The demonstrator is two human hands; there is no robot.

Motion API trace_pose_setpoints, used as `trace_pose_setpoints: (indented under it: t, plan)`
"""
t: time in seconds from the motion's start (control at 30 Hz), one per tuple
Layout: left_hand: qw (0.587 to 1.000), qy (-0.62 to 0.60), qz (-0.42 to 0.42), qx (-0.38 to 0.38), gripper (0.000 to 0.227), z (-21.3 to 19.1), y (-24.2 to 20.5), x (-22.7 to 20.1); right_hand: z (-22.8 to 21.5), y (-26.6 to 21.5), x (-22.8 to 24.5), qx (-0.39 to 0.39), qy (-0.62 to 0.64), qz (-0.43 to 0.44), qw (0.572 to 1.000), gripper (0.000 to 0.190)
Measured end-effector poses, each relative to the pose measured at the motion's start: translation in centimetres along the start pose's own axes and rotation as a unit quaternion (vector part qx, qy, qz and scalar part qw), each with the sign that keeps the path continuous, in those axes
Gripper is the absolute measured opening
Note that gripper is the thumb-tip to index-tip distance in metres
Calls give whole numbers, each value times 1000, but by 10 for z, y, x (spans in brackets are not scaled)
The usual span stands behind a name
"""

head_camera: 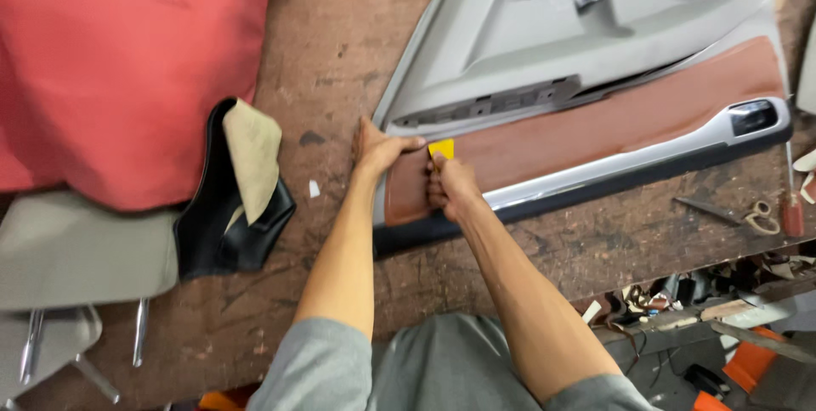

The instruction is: The person tucks a brown leather cover into the seams of a car door panel using a yellow plastic wedge tool.

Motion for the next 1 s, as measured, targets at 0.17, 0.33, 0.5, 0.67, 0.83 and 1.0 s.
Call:
trace_pose_setpoints:
  t: [0.17,0.33,0.5,0.67,0.83,1.0]
  plan:
    - [998,-27,-30,42,124,2,-6,2,15,-7,4,-45,4,-13,999,31]
    - [999,-25,-14,28,130,5,-6,2,30,-12,10,-169,21,-54,984,32]
    - [998,-11,-31,46,135,10,-3,4,43,-20,7,-192,68,-67,977,36]
    - [1000,-21,-4,22,138,15,9,14,16,-21,-5,-48,8,-33,998,28]
    - [996,-79,14,43,128,15,8,15,26,-26,-9,-23,4,-17,1000,29]
    - [997,-59,25,48,123,14,7,11,51,-20,6,-113,6,-45,993,30]
Point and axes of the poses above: each hand's wrist, its own y-axis towards the middle knuckle, its own z-axis out of the palm, x = y × z, the point moved 8 cm from there along y, towards the middle knuckle, and after that the axes turned 3 degrees about y, right-handed, at the moved point
